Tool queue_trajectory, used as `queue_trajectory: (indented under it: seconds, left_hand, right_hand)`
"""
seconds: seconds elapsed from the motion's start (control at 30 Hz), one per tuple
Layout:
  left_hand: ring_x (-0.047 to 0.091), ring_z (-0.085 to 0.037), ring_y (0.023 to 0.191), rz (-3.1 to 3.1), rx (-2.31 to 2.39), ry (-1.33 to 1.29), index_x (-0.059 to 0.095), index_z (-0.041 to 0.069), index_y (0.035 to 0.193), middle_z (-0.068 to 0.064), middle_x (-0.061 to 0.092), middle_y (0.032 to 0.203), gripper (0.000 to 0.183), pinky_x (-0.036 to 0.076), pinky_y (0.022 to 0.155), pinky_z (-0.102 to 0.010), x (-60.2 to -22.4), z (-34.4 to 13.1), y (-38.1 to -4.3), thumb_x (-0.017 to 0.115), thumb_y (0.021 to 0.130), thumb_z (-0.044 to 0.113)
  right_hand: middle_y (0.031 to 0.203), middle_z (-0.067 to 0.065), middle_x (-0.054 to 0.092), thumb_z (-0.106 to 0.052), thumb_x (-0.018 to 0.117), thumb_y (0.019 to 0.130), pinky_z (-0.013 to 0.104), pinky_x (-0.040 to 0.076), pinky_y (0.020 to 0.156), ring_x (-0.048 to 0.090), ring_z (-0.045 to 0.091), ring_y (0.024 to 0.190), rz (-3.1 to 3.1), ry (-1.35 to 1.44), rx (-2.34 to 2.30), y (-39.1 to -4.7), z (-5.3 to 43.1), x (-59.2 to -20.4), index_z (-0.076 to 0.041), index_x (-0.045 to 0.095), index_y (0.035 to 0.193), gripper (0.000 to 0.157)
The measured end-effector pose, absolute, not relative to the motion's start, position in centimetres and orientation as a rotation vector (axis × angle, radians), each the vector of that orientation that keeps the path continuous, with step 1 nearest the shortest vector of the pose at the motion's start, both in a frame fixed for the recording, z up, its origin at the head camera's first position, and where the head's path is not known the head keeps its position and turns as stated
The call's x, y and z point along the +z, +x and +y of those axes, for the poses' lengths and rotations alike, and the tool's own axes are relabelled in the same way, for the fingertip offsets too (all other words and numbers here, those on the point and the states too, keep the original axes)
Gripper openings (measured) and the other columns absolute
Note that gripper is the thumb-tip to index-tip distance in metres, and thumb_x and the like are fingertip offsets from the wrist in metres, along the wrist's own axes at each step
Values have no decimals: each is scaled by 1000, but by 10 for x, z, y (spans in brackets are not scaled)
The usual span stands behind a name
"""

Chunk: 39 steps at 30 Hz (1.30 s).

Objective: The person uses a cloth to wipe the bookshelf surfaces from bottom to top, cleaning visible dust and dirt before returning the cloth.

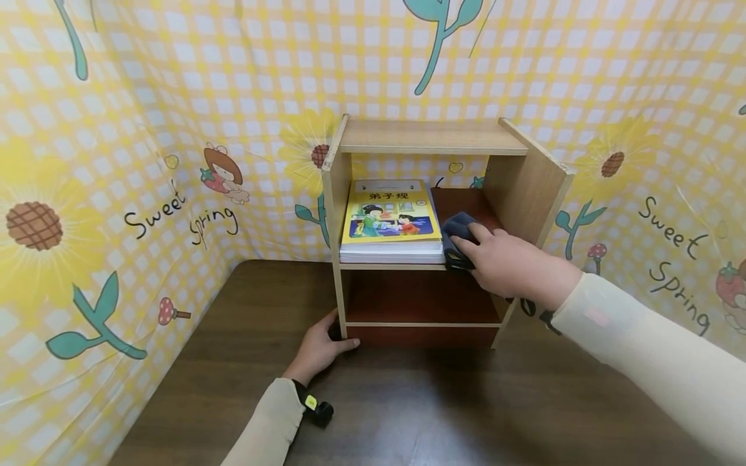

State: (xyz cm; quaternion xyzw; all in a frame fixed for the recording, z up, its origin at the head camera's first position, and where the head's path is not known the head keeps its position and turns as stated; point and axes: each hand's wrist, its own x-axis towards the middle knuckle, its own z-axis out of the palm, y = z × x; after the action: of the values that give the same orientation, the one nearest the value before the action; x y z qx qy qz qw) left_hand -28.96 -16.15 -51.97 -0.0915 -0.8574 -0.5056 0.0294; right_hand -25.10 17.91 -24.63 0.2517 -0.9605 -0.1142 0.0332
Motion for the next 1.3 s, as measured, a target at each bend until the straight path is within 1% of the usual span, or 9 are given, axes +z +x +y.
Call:
queue_trajectory:
  seconds: [0.07, 0.17, 0.27, 0.33, 0.5, 0.67, 0.9, 1.13, 1.3]
  left_hand:
    - [53, -24, 120, -2644, -1570, -287, 44, 14, 148, -4, 58, 131, 87, 42, 98, -46, -520, -162, -289, 86, 75, 35]
    - [53, -24, 120, -2642, -1574, -283, 44, 15, 148, -4, 57, 132, 87, 42, 98, -47, -521, -162, -289, 86, 74, 36]
    - [53, -24, 119, -2636, -1576, -282, 44, 15, 147, -3, 58, 131, 86, 42, 97, -47, -521, -162, -289, 86, 74, 36]
    - [54, -24, 118, -2633, -1579, -286, 45, 15, 147, -3, 59, 130, 86, 43, 97, -47, -522, -162, -289, 86, 74, 35]
    - [56, -22, 115, -2628, -1585, -288, 46, 15, 146, -3, 61, 126, 84, 44, 95, -46, -523, -161, -288, 86, 74, 33]
    - [58, -21, 112, -2619, -1589, -293, 47, 16, 146, -1, 62, 124, 83, 45, 93, -46, -523, -160, -288, 86, 75, 32]
    - [59, -20, 109, -2615, -1584, -301, 47, 15, 145, -1, 63, 122, 83, 45, 92, -45, -521, -160, -289, 86, 74, 31]
    - [56, -22, 114, -2626, -1573, -293, 45, 15, 146, -2, 61, 126, 85, 43, 95, -46, -521, -161, -289, 86, 74, 32]
    - [55, -22, 117, -2623, -1580, -292, 45, 14, 147, -3, 59, 129, 86, 42, 97, -46, -521, -161, -289, 86, 74, 33]
  right_hand:
    - [145, 32, 33, -23, 62, 95, 52, 49, 85, 51, 48, 111, -2949, 771, -378, -249, 179, -248, -7, 38, 150, 63]
    - [145, 31, 35, -22, 62, 94, 52, 52, 77, 52, 47, 109, -2916, 786, -414, -247, 179, -250, -8, 39, 150, 62]
    - [143, 30, 37, -18, 61, 94, 51, 54, 71, 53, 46, 105, -2881, 802, -438, -245, 181, -252, -9, 41, 149, 60]
    - [142, 29, 38, -15, 61, 93, 50, 54, 69, 53, 45, 103, -2859, 819, -452, -245, 182, -253, -10, 43, 148, 58]
    - [134, 28, 44, -7, 65, 91, 46, 54, 67, 55, 43, 96, -2782, 893, -498, -242, 187, -252, -11, 47, 146, 58]
    - [128, 26, 50, -4, 70, 87, 45, 54, 66, 58, 41, 88, -2723, 949, -514, -237, 191, -247, -12, 53, 141, 57]
    - [134, 23, 48, -4, 72, 85, 45, 53, 69, 59, 41, 93, -2778, 936, -510, -230, 194, -238, -16, 55, 141, 60]
    - [136, 25, 48, -4, 73, 83, 40, 52, 61, 59, 41, 92, -2776, 952, -540, -226, 195, -238, -16, 54, 141, 63]
    - [135, 25, 48, -2, 74, 81, 39, 51, 59, 59, 41, 92, -2763, 967, -531, -222, 196, -237, -15, 55, 141, 64]
